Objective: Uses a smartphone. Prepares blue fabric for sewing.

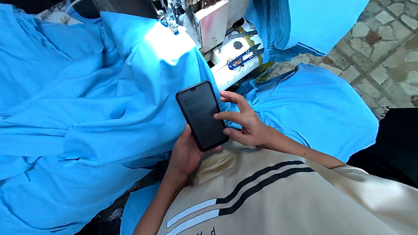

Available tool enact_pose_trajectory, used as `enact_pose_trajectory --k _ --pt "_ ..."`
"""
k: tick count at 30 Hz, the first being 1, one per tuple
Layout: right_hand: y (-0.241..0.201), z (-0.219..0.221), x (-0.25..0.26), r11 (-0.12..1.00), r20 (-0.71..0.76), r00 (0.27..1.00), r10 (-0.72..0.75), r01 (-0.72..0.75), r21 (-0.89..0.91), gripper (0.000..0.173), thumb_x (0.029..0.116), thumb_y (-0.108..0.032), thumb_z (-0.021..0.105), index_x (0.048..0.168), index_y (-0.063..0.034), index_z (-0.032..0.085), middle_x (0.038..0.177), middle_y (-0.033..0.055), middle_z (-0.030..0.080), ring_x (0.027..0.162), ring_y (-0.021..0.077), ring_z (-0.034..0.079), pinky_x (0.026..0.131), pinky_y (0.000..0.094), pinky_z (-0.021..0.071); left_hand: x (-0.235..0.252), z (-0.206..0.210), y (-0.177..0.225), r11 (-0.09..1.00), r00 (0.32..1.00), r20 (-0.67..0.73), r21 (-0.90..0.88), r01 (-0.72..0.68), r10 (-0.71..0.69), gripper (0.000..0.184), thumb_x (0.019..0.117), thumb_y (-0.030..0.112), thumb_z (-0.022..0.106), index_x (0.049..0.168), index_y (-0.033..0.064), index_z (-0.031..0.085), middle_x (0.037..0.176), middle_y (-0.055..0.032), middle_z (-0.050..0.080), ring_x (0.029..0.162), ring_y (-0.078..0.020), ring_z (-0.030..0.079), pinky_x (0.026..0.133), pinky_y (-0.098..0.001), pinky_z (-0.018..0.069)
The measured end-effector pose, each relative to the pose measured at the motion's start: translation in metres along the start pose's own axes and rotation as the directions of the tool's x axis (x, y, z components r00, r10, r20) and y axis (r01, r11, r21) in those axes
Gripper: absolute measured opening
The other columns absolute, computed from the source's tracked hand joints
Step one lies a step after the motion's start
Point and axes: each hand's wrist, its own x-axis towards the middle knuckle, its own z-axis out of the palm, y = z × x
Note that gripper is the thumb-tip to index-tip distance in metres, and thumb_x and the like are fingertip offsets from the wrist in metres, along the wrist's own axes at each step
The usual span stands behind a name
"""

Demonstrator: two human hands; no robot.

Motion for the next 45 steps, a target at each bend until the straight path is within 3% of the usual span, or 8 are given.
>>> enact_pose_trajectory --k 5,19,26,30,45 --pt "0.0005 0.0009 0.0 1.0 0.0 1.0 0.018 -0.018 -0.008 0.039 0.0999 -0.037 0.052 0.124 -0.0108 0.069 0.146 0.0263 0.045 0.136 0.0321 0.045 0.112 0.0448 0.0395 0.0003 -0.0006 0.0005 1.0 1.0 0.015 -0.006 0.001 -0.001 0.045 0.1069 0.05 0.04 0.132 0.0202 0.062 0.126 -0.0112 0.07 0.112 -0.0307 0.071 0.09 -0.0512 0.061" --pt "0.0006 0.0013 0.0007 0.999 0.005 0.999 0.032 -0.031 -0.014 0.041 0.099 -0.037 0.052 0.126 -0.011 0.068 0.146 0.0274 0.045 0.135 0.0334 0.046 0.11 0.0457 0.0406 0.0002 0.0008 0.001 1.0 1.0 -0.002 0.009 0.002 -0.002 0.044 0.1065 0.05 0.041 0.131 0.021 0.062 0.126 -0.0108 0.07 0.112 -0.0309 0.071 0.09 -0.0518 0.0609" --pt "-0.0019 -0.0016 0.0017 1.0 0.038 0.999 0.028 -0.028 0.004 0.032 0.098 -0.034 0.054 0.107 -0.0117 0.076 0.145 0.0283 0.047 0.137 0.0348 0.045 0.112 0.0463 0.0396 0.0004 0.0021 0.0028 1.0 1.0 -0.007 0.019 0.001 0.0 0.043 0.1061 0.05 0.042 0.131 0.0212 0.061 0.126 -0.0105 0.07 0.112 -0.0308 0.071 0.089 -0.0511 0.061" --pt "-0.001 -0.0011 0.0017 1.0 0.039 0.999 -0.007 0.006 0.019 0.032 0.098 -0.032 0.054 0.096 -0.0102 0.077 0.143 0.0288 0.049 0.138 0.0337 0.044 0.114 0.0443 0.0382 0.0018 0.0002 0.0029 1.0 1.0 0.009 0.007 -0.011 0.011 0.045 0.1031 0.053 0.049 0.131 0.021 0.063 0.125 -0.0111 0.07 0.111 -0.0312 0.071 0.089 -0.0516 0.0611" --pt "-0.0017 -0.0009 0.0011 1.0 0.052 0.999 -0.014 0.013 0.025 0.032 0.0985 -0.032 0.054 0.091 -0.0102 0.076 0.142 0.0278 0.049 0.14 0.0331 0.042 0.114 0.0443 0.0366 0.0008 0.0005 0.0019 1.0 1.0 -0.004 -0.003 -0.006 0.006 0.045 0.1066 0.05 0.04 0.131 0.0203 0.063 0.126 -0.0114 0.07 0.112 -0.0313 0.071 0.09 -0.0519 0.0609"
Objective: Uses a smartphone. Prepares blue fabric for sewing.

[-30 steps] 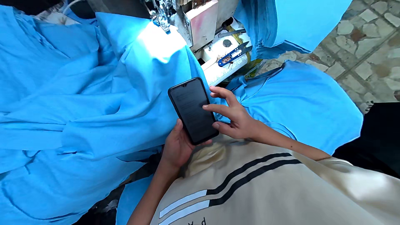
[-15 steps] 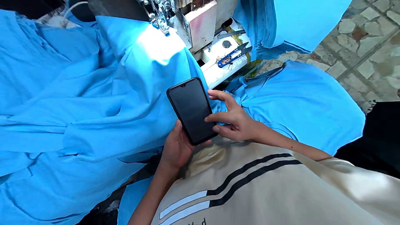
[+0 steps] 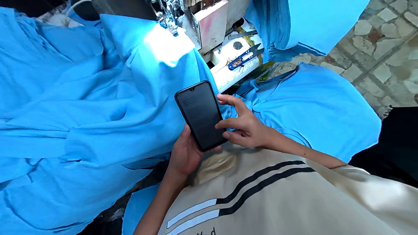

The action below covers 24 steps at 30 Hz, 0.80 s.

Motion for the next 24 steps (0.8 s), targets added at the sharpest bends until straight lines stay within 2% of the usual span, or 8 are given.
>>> enact_pose_trajectory --k 3,7,15,24 --pt "-0.0003 0.0 0.0001 1.0 0.001 1.0 -0.001 0.001 0.002 0.031 0.0978 -0.032 0.054 0.09 -0.0096 0.075 0.142 0.0281 0.049 0.14 0.0333 0.042 0.114 0.0439 0.0371 0.0002 -0.0008 -0.0001 1.0 1.0 0.004 0.002 0.0 0.0 0.045 0.1056 0.052 0.043 0.131 0.0206 0.063 0.126 -0.0112 0.07 0.112 -0.0311 0.071 0.09 -0.0517 0.0608" --pt "-0.0009 -0.0001 0.0001 1.0 -0.02 1.0 -0.009 0.009 0.01 0.032 0.0991 -0.032 0.054 0.095 -0.0095 0.075 0.143 0.0277 0.049 0.14 0.032 0.042 0.115 0.0429 0.0366 0.0 -0.0015 -0.0004 1.0 1.0 0.015 0.007 -0.007 0.007 0.044 0.1056 0.051 0.043 0.131 0.021 0.063 0.126 -0.0109 0.07 0.112 -0.0311 0.071 0.09 -0.0516 0.0608" --pt "0.0013 0.0018 -0.001 1.0 -0.043 0.999 0.012 -0.013 -0.019 0.037 0.1001 -0.037 0.052 0.122 -0.0124 0.069 0.146 0.026 0.045 0.136 0.0312 0.046 0.111 0.0438 0.0408 -0.0009 -0.0015 -0.0007 1.0 1.0 0.016 -0.013 -0.003 0.003 0.043 0.1064 0.049 0.043 0.131 0.021 0.063 0.126 -0.0113 0.07 0.113 -0.0314 0.07 0.09 -0.052 0.0607" --pt "0.0015 0.0022 -0.0014 0.999 -0.046 0.998 0.036 -0.037 -0.029 0.043 0.1008 -0.041 0.05 0.126 -0.0115 0.068 0.147 0.0268 0.044 0.135 0.032 0.047 0.111 0.0447 0.0405 -0.0004 -0.0021 -0.001 1.0 1.0 0.025 -0.009 0.001 -0.001 0.042 0.106 0.049 0.044 0.132 0.0209 0.063 0.126 -0.0109 0.07 0.112 -0.0306 0.071 0.09 -0.051 0.0608"
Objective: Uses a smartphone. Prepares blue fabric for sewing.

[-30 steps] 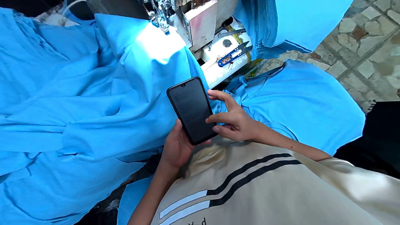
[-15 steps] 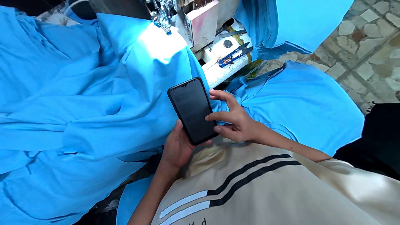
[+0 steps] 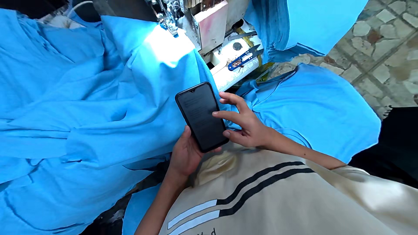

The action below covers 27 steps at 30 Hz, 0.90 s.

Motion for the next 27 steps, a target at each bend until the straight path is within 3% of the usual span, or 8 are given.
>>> enact_pose_trajectory --k 4,9,18,27 --pt "0.0 0.0001 0.0002 1.0 0.002 1.0 0.006 -0.006 0.002 0.041 0.1004 -0.041 0.052 0.127 -0.0147 0.067 0.147 0.026 0.044 0.137 0.0312 0.045 0.112 0.0441 0.0397 -0.0009 0.0023 0.0003 1.0 1.0 -0.014 -0.003 0.0 0.0 0.042 0.1045 0.049 0.048 0.131 0.0196 0.063 0.125 -0.0109 0.071 0.112 -0.03 0.071 0.09 -0.0506 0.061" --pt "0.0012 0.0009 0.0001 1.0 -0.005 1.0 -0.006 0.007 0.009 0.04 0.0999 -0.04 0.053 0.128 -0.0159 0.068 0.146 0.0255 0.044 0.137 0.0311 0.044 0.112 0.0447 0.0399 -0.0019 0.0025 0.0005 1.0 1.0 -0.005 0.004 -0.005 0.005 0.043 0.1064 0.047 0.043 0.132 0.0168 0.061 0.125 -0.0126 0.07 0.111 -0.0314 0.071 0.09 -0.0507 0.0609" --pt "-0.0016 -0.0021 0.0009 0.998 0.027 0.998 -0.061 0.06 0.037 0.036 0.1003 -0.037 0.052 0.097 -0.0108 0.076 0.143 0.0272 0.048 0.14 0.0318 0.042 0.115 0.042 0.0369 -0.0019 0.0018 0.0006 1.0 1.0 0.002 0.022 -0.014 0.014 0.043 0.1061 0.048 0.044 0.131 0.0176 0.062 0.125 -0.0118 0.071 0.112 -0.0308 0.071 0.091 -0.0505 0.0605" --pt "-0.002 -0.0016 0.0017 0.996 0.016 0.997 -0.075 0.074 0.05 0.035 0.0998 -0.036 0.053 0.094 -0.011 0.077 0.144 0.0276 0.048 0.141 0.0314 0.041 0.115 0.0412 0.0359 -0.0015 0.0015 0.0016 1.0 1.0 0.019 0.009 -0.015 0.015 0.042 0.1046 0.049 0.048 0.13 0.0185 0.063 0.126 -0.0115 0.071 0.113 -0.0304 0.071 0.092 -0.0507 0.0599"
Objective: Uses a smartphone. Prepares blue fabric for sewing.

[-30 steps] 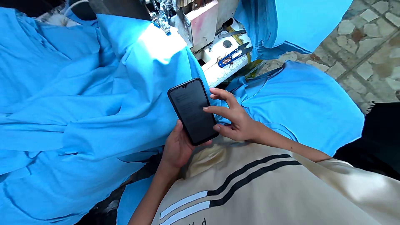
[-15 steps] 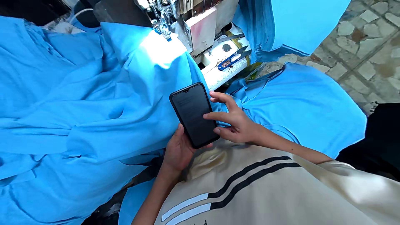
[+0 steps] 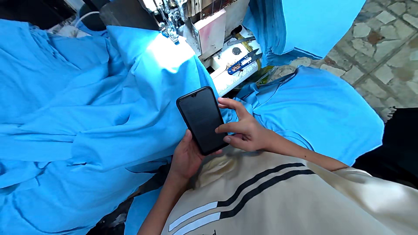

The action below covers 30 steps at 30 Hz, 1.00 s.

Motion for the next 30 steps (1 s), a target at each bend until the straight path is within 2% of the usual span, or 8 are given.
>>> enact_pose_trajectory --k 7,14,30 --pt "0.0006 0.0001 -0.0002 1.0 0.002 1.0 0.007 -0.007 0.019 0.035 0.1002 -0.036 0.052 0.092 -0.0111 0.076 0.143 0.0263 0.05 0.141 0.0313 0.041 0.114 0.0448 0.0367 -0.0003 0.0007 0.0 1.0 1.0 -0.007 0.002 0.0 0.0 0.042 0.1037 0.049 0.05 0.129 0.0178 0.065 0.124 -0.0118 0.071 0.112 -0.0301 0.071 0.092 -0.0507 0.0597" --pt "0.0011 -0.0001 -0.0008 1.0 0.012 1.0 0.004 -0.005 0.023 0.034 0.1002 -0.035 0.052 0.092 -0.011 0.076 0.144 0.0266 0.048 0.142 0.0313 0.04 0.115 0.0441 0.0361 0.0005 -0.0024 -0.0007 1.0 1.0 0.017 -0.009 -0.003 0.003 0.043 0.1006 0.05 0.056 0.129 0.0181 0.065 0.125 -0.0124 0.071 0.112 -0.031 0.071 0.092 -0.0507 0.0598" --pt "0.0003 0.0016 -0.0022 0.999 0.014 1.0 0.023 -0.023 0.026 0.034 0.0996 -0.033 0.053 0.094 -0.0101 0.077 0.145 0.0271 0.048 0.142 0.0322 0.041 0.115 0.0445 0.0369 0.0004 -0.002 -0.0018 1.0 1.0 0.006 -0.022 -0.003 0.003 0.045 0.1006 0.05 0.056 0.13 0.0163 0.064 0.126 -0.014 0.07 0.112 -0.0325 0.071 0.091 -0.0511 0.0602"
